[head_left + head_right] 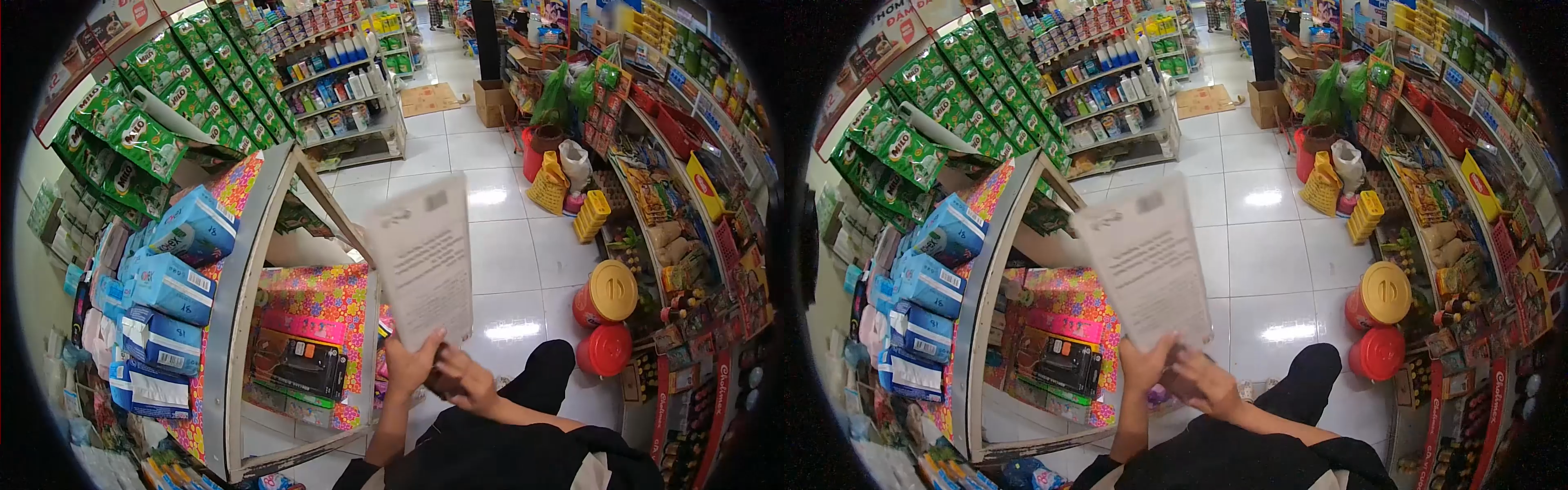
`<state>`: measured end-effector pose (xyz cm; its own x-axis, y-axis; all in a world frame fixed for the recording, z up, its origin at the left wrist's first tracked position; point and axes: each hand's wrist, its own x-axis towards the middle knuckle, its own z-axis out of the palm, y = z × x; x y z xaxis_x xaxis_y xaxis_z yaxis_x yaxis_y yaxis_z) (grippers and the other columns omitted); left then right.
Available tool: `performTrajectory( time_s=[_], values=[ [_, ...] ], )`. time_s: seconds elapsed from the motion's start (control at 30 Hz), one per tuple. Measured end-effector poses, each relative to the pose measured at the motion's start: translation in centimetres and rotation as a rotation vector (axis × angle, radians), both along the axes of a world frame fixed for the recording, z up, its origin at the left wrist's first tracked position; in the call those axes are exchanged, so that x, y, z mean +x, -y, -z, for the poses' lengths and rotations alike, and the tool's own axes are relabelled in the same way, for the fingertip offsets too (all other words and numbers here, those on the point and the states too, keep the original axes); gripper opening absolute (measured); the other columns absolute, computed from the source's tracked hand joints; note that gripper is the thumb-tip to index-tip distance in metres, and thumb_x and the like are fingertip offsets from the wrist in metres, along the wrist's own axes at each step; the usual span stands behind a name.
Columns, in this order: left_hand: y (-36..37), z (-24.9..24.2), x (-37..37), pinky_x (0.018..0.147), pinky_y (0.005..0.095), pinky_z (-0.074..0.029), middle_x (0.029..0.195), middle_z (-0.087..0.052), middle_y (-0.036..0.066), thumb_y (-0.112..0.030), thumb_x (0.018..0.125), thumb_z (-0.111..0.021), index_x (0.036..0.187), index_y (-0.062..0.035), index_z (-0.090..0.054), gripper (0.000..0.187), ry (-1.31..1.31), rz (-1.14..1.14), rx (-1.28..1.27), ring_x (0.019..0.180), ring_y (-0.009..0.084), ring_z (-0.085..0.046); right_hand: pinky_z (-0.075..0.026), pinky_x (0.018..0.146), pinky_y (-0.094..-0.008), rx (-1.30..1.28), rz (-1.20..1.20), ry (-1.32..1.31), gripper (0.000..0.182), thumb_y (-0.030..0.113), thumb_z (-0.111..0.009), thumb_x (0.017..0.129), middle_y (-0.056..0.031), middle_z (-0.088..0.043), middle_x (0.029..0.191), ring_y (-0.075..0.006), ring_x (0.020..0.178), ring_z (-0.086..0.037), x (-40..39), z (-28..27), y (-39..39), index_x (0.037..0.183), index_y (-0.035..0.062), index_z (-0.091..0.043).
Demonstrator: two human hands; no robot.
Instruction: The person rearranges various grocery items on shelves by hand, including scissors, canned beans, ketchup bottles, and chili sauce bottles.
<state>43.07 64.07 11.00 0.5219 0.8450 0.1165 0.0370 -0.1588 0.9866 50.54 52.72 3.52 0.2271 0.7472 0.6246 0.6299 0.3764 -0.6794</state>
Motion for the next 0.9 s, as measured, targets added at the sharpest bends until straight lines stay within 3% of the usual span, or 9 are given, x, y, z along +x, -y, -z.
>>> performTrajectory(
  time_s=[0.17,0.27,0.4,0.47,0.5,0.67,0.77,0.83,0.9],
  values=[
    [0.1,-1.3,1.0,0.069,0.0264,-0.047,0.087,-0.063,0.012,-0.001,0.071,-0.065,0.091,0.0064,-0.059,0.022,0.276,-0.057,-0.118,0.077,0.0159,-0.059,-0.041,0.087,-0.0376,-0.291,-0.232,-0.05,0.033,0.015,-0.055,0.079,-0.0165,-0.052,0.114,-0.0287,0.105,-0.051,0.2,2.7,1.5,0.11,0.0053,-0.054],
    [-0.2,-1.3,0.3,0.074,0.0269,-0.046,0.094,-0.061,0.012,0.002,0.07,-0.064,0.097,0.0062,-0.056,0.029,0.357,0.075,-0.232,0.083,0.0168,-0.058,-0.042,0.084,-0.0345,-0.65,-0.037,-0.594,0.025,0.014,-0.052,0.082,-0.0109,-0.058,0.107,-0.0229,0.098,-0.054,1.8,3.8,3.2,0.105,0.0045,-0.056],
    [0.6,0.9,-1.2,0.078,0.0278,-0.045,0.097,-0.06,0.011,-0.001,0.071,-0.065,0.102,0.0055,-0.054,0.034,0.214,0.356,-0.327,0.088,0.0166,-0.057,-0.039,0.088,-0.0322,-0.375,0.24,-1.197,0.04,0.032,-0.05,0.086,-0.0077,-0.057,0.107,-0.0196,0.102,-0.051,6.6,3.1,3.0,0.107,-0.0013,-0.054],
    [1.5,2.3,-1.0,0.078,0.0275,-0.045,0.097,-0.06,0.011,-0.004,0.072,-0.066,0.105,0.0049,-0.053,0.037,0.109,0.537,-0.403,0.088,0.0164,-0.057,-0.037,0.09,-0.0351,-0.149,-0.041,-1.567,0.058,0.047,-0.046,0.085,-0.0116,-0.053,0.112,-0.0202,0.107,-0.047,8.1,0.4,2.9,0.115,-0.0027,-0.047],
    [2.0,3.1,-0.8,0.079,0.0273,-0.045,0.098,-0.06,0.01,-0.005,0.072,-0.066,0.106,0.0046,-0.053,0.037,0.049,0.621,-0.434,0.088,0.016,-0.056,-0.035,0.093,-0.0377,-0.147,-0.294,-1.362,0.07,0.056,-0.043,0.081,-0.0134,-0.049,0.117,-0.0219,0.11,-0.044,8.7,-0.6,3.5,0.12,-0.0023,-0.04],
    [3.1,6.1,-0.8,0.078,0.0303,-0.046,0.098,-0.06,0.012,-0.017,0.074,-0.067,0.112,0.0029,-0.049,0.047,0.001,0.749,-0.438,0.086,0.021,-0.058,-0.046,0.077,-0.0316,-0.381,0.029,-1.087,0.052,0.019,-0.064,0.073,-0.0149,-0.053,0.107,-0.0199,0.089,-0.055,7.9,-4.1,2.9,0.114,-0.0058,-0.042],
    [4.0,3.3,-1.0,0.084,0.0371,-0.042,0.109,-0.053,0.02,-0.031,0.072,-0.067,0.118,0.002,-0.042,0.061,-0.479,0.309,-0.007,0.098,0.0316,-0.053,-0.048,0.071,-0.031,-0.333,0.278,-1.12,0.044,0.014,-0.064,0.072,-0.014,-0.057,0.096,-0.0203,0.081,-0.058,7.9,-3.0,2.0,0.107,-0.0064,-0.047],
    [5.4,3.7,-1.9,0.089,0.0414,-0.037,0.117,-0.044,0.025,-0.037,0.07,-0.067,0.124,0.0011,-0.034,0.074,-0.538,0.302,0.397,0.107,0.0378,-0.044,-0.048,0.068,-0.03,-0.203,0.592,-1.196,0.032,0.012,-0.062,0.075,-0.0141,-0.06,0.087,-0.0205,0.079,-0.058,6.9,-3.6,1.2,0.097,-0.0083,-0.053],
    [6.6,2.6,-1.4,0.096,0.0464,-0.028,0.126,-0.027,0.032,-0.039,0.068,-0.066,0.129,0.0003,-0.024,0.084,-0.586,0.363,0.602,0.118,0.0449,-0.027,-0.046,0.069,-0.0298,-0.068,0.522,-1.119,0.03,0.013,-0.06,0.076,-0.0149,-0.06,0.09,-0.0201,0.077,-0.059,7.4,-1.5,0.5,0.096,-0.0092,-0.054]
  ],
)
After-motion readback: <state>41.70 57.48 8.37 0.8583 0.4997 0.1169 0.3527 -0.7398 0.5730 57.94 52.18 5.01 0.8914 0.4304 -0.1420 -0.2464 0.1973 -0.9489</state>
